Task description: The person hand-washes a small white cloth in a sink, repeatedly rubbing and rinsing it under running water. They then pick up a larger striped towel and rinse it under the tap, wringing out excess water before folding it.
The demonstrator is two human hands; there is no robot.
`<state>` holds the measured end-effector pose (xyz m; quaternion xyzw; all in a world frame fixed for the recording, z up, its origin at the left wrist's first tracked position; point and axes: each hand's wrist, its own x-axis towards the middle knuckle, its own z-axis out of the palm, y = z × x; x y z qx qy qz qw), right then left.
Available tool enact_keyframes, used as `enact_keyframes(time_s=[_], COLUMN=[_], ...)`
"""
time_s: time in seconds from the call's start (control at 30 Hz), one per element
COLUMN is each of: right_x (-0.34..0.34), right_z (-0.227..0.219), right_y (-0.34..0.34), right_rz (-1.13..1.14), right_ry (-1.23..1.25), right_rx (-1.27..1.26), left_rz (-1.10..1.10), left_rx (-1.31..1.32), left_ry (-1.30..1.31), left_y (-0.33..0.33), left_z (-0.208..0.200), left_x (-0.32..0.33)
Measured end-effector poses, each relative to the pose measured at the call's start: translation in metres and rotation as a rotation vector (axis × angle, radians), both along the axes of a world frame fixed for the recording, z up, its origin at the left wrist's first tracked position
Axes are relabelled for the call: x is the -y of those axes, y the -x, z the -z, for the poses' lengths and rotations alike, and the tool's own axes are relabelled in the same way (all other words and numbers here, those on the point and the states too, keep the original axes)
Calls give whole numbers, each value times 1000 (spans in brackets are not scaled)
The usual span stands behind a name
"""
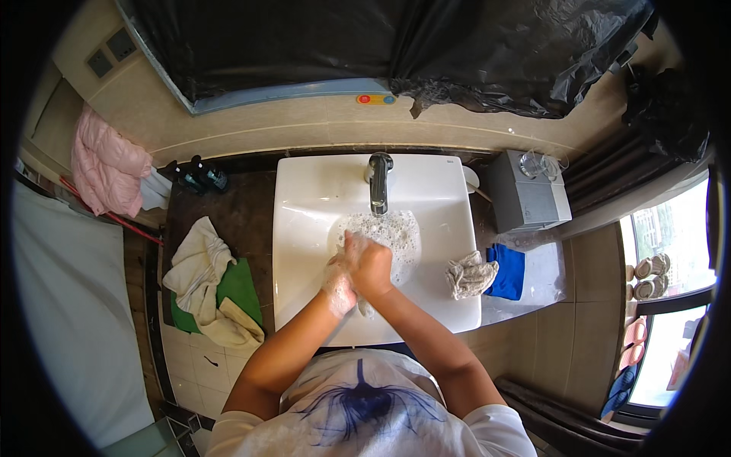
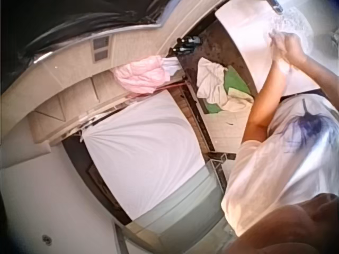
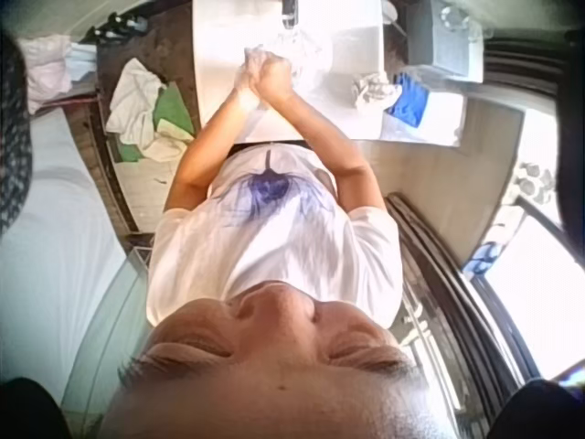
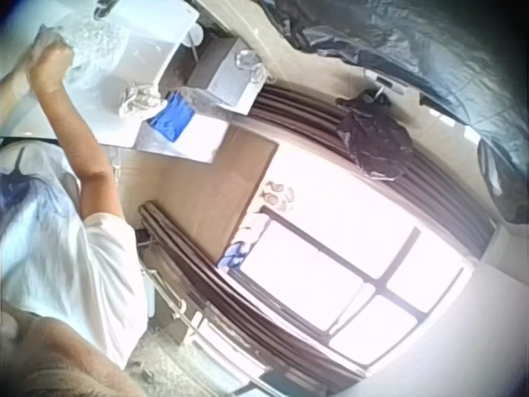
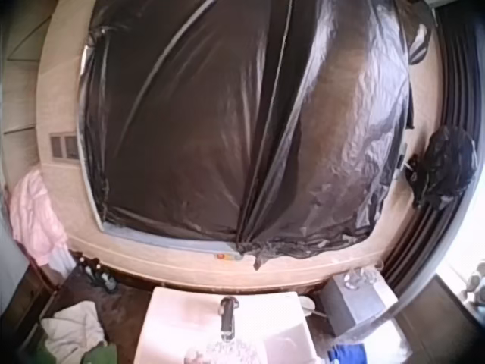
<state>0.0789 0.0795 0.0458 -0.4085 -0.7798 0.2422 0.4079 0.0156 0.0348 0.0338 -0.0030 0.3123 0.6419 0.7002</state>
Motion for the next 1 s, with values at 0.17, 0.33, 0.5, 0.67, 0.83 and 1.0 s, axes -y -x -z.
enact_keyframes(time_s=[0.17,0.33,0.5,0.67,0.83,1.0], right_x=[18,-31,0,19,-29,2], right_z=[-1,0,-29,-31,-5,-26], right_y=[4,-19,-9,9,0,-2], right_rz=[-35,219,-3,-92,127,-89], right_ry=[-178,118,111,-169,-40,-227], right_rx=[-5,-51,-240,-100,-54,-91], left_rz=[-12,51,47,100,31,136], left_rx=[101,-149,-30,311,45,251], left_ry=[-304,60,-183,-504,26,-147], left_y=[11,4,29,22,-2,9], left_z=[40,-27,44,54,-31,8], left_x=[5,1,-6,-11,-15,-8])
